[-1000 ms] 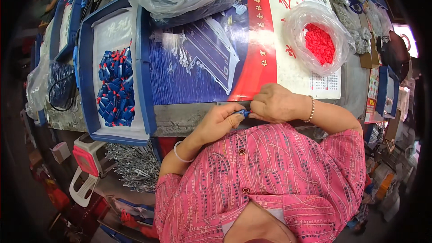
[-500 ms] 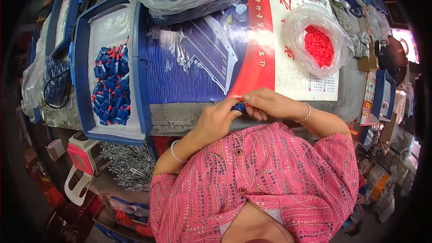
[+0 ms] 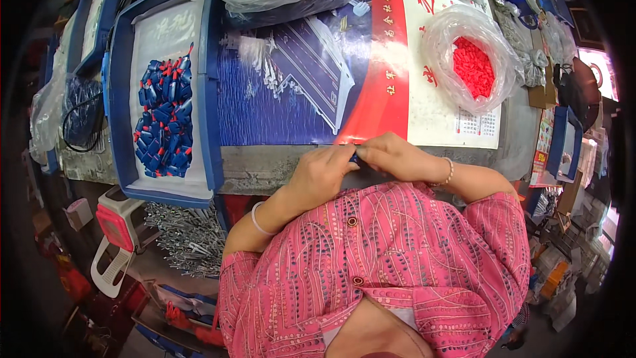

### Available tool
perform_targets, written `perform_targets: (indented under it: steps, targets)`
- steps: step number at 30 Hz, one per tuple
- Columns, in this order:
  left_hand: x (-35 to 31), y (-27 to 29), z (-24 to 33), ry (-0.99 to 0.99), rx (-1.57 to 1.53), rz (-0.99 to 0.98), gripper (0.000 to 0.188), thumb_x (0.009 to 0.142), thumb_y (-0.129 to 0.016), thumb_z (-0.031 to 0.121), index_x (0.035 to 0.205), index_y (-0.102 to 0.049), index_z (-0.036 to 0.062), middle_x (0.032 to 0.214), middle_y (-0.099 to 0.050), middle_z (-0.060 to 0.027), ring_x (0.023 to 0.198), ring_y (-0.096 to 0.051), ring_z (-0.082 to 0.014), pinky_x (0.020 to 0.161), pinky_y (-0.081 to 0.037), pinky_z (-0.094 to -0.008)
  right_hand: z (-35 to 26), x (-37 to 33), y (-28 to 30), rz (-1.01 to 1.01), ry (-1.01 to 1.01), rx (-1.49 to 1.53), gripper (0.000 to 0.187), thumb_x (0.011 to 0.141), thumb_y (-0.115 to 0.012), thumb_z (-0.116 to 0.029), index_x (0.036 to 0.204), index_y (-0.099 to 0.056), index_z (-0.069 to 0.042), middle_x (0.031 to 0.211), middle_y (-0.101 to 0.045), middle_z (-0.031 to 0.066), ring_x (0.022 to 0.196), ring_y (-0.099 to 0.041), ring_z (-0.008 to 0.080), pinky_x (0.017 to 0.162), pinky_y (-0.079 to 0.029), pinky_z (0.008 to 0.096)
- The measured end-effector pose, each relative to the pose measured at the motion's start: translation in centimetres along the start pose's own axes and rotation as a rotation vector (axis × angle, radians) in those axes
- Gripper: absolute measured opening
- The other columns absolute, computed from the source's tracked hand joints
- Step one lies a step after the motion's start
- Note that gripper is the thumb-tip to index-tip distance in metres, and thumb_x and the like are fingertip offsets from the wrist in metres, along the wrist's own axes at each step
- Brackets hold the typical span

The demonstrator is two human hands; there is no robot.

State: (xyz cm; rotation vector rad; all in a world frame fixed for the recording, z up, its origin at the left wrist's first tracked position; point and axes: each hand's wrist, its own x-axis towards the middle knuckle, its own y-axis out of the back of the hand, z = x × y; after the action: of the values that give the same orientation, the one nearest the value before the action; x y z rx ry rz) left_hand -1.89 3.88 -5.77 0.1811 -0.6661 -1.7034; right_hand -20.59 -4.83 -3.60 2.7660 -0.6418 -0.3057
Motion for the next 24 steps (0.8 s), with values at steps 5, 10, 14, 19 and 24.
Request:
perform_targets:
  steps: [5, 10, 14, 19, 24]
  targets:
    - [-0.4, -0.5, -0.4, -0.061, 0.245, -0.029, 0.029, 0.078, -0.064, 0.015, 0.1, -0.053, -0.0014, 0.079, -0.059, -0.0157, 0.066, -0.06, -0.0324, 0.055, -0.047, -0.0401, 0.3, -0.1, 0.3, -0.057, -0.316, 0.367, 0.029, 0.093, -0.045, -0.03, 0.082, -0.054, -0.006, 0.058, -0.046, 0.0037, 0.052, -0.049, 0.017, 0.051, -0.04, 0.0323]
    - [-0.5, 0.2, 0.3, 0.272, -0.237, -0.004, 0.024, 0.083, -0.062, 0.015, 0.1, -0.055, 0.0004, 0.074, -0.06, -0.0164, 0.064, -0.062, -0.0294, 0.055, -0.046, -0.0365, 0.6, 0.0, 1.0, 0.031, -0.195, 0.14, 0.028, 0.092, -0.049, -0.031, 0.091, -0.057, -0.005, 0.066, -0.05, 0.0049, 0.06, -0.052, 0.0194, 0.057, -0.043, 0.0331]
    - [-0.3, 0.9, 0.7, 0.355, -0.372, -0.004, 0.019, 0.085, -0.06, 0.015, 0.098, -0.057, 0.0009, 0.07, -0.06, -0.0168, 0.063, -0.062, -0.028, 0.055, -0.045, -0.0342, -0.7, 0.2, 2.1, 0.071, 0.269, -0.527, 0.024, 0.08, -0.06, -0.024, 0.094, -0.056, -0.005, 0.081, -0.053, 0.0098, 0.075, -0.054, 0.0285, 0.066, -0.044, 0.0369]
    - [0.2, 1.5, 1.1, 0.384, -0.423, -0.077, 0.018, 0.085, -0.06, 0.015, 0.096, -0.058, 0.0006, 0.068, -0.06, -0.0153, 0.061, -0.062, -0.0291, 0.055, -0.045, -0.0339, -0.7, 0.4, 1.8, 0.052, 0.336, -0.577, 0.024, 0.078, -0.062, -0.021, 0.093, -0.055, -0.004, 0.082, -0.052, 0.0097, 0.076, -0.054, 0.0276, 0.068, -0.043, 0.0364]
    - [0.1, 2.0, 1.6, 0.343, -0.345, -0.006, 0.019, 0.084, -0.061, 0.014, 0.098, -0.058, 0.0008, 0.074, -0.061, -0.0165, 0.067, -0.062, -0.0318, 0.058, -0.047, -0.0352, -1.1, 1.2, 1.7, -0.028, 0.27, -0.49, 0.02, 0.084, -0.057, -0.02, 0.092, -0.054, -0.002, 0.079, -0.053, 0.0112, 0.073, -0.054, 0.0291, 0.067, -0.043, 0.0373]
